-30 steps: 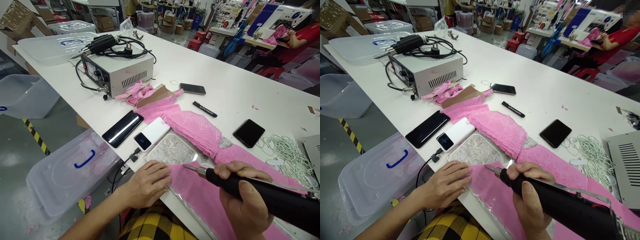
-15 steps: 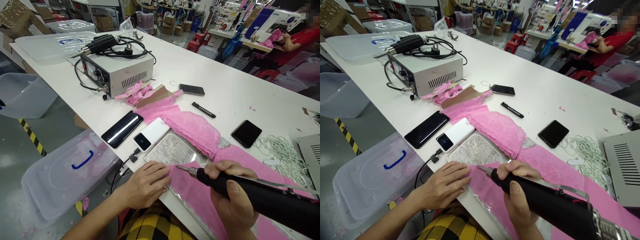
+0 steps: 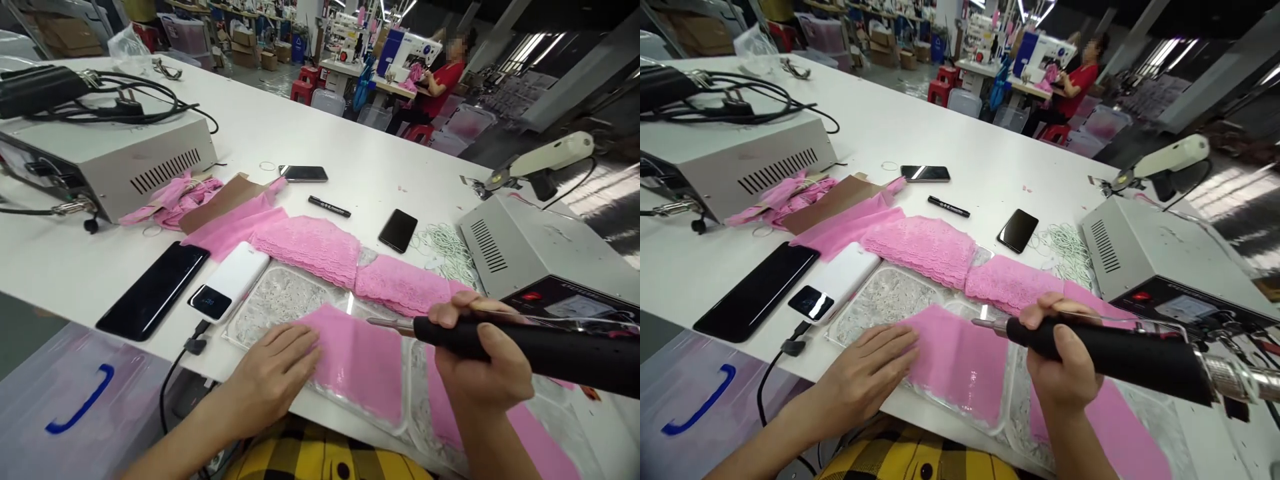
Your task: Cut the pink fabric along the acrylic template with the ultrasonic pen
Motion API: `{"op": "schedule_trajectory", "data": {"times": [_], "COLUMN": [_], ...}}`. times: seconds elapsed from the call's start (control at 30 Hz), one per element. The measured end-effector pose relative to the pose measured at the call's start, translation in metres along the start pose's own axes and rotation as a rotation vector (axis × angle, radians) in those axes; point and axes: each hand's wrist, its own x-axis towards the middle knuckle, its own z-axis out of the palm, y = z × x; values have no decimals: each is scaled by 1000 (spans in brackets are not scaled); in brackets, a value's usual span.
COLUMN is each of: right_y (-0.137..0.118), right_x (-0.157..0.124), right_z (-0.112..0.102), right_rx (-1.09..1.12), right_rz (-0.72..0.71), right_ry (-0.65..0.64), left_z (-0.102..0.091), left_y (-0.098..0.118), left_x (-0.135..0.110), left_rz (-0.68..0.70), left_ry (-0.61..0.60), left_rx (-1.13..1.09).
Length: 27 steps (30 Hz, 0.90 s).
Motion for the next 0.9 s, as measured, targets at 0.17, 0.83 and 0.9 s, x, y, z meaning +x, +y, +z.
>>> {"op": "schedule_trajectory", "data": {"times": [0.17,0.83,0.9], "right_y": [5,19,20], "right_x": [-5,-20,-20], "right_z": [-18,-2,-2], "right_rx": [14,60,48], "right_rz": [3,-16,-3], "right_ry": [37,-104,-104], "left_z": [30,34,34], "left_y": [-4,-2,-2], "left_x": [23,29,29], "left_rz": [54,-41,-52], "left_ry": [-164,-345,-358], "left_rx": [68,102,100]}}
